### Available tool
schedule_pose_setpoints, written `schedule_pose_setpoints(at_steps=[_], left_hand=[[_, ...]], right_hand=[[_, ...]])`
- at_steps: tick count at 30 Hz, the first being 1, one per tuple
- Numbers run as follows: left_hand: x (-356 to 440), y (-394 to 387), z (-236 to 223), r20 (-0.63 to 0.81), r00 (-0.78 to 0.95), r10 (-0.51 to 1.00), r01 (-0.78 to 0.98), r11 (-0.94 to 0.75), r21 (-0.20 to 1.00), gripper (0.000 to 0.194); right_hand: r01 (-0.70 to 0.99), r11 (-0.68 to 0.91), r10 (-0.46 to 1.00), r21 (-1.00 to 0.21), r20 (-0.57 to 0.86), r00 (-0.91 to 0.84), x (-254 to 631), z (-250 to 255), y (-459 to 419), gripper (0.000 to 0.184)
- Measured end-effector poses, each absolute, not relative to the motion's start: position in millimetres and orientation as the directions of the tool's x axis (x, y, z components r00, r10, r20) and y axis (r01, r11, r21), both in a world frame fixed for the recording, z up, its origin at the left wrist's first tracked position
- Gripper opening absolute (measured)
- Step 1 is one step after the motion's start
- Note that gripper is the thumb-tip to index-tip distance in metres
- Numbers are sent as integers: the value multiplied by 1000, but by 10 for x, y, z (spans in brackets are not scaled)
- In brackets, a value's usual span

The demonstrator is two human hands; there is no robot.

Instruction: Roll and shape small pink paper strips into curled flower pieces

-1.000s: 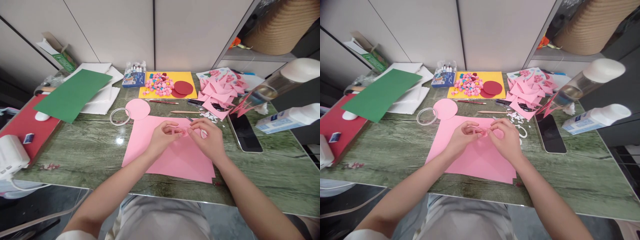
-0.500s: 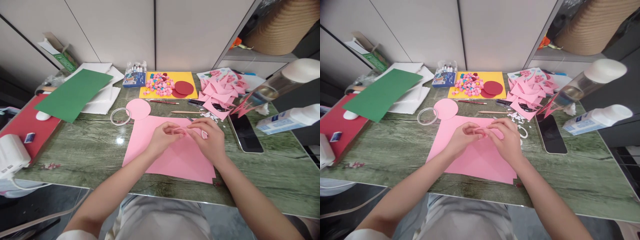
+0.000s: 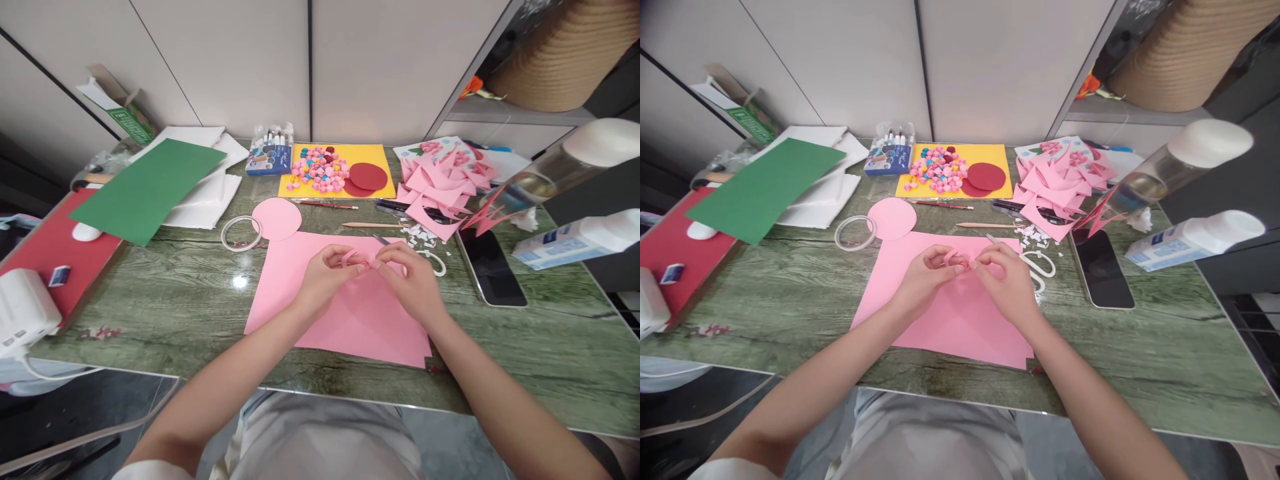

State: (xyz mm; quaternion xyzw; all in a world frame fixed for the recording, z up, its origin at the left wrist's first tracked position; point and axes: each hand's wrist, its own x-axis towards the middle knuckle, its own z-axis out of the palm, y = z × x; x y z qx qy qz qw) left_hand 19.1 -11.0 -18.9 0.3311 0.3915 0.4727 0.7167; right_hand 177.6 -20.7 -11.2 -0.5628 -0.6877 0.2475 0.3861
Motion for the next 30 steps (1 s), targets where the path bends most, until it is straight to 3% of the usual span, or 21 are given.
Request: schedule_pose_setpoints(at_steps=[6,19,30], left_hand=[[184,-108,-198,-130,228,965,-295,196,935,31],[172,-97,-169,-123,226,966,-225,175,959,32],[140,-71,-159,-240,329,913,-347,353,869,40]], right_hand=[[703,269,945,-658,320,-62,1770,-65,-227,10],[798,428,839,-425,515,-176,1802,-73,-239,5],[740,490,826,-460,517,-225,1801,-78,-230,5]])
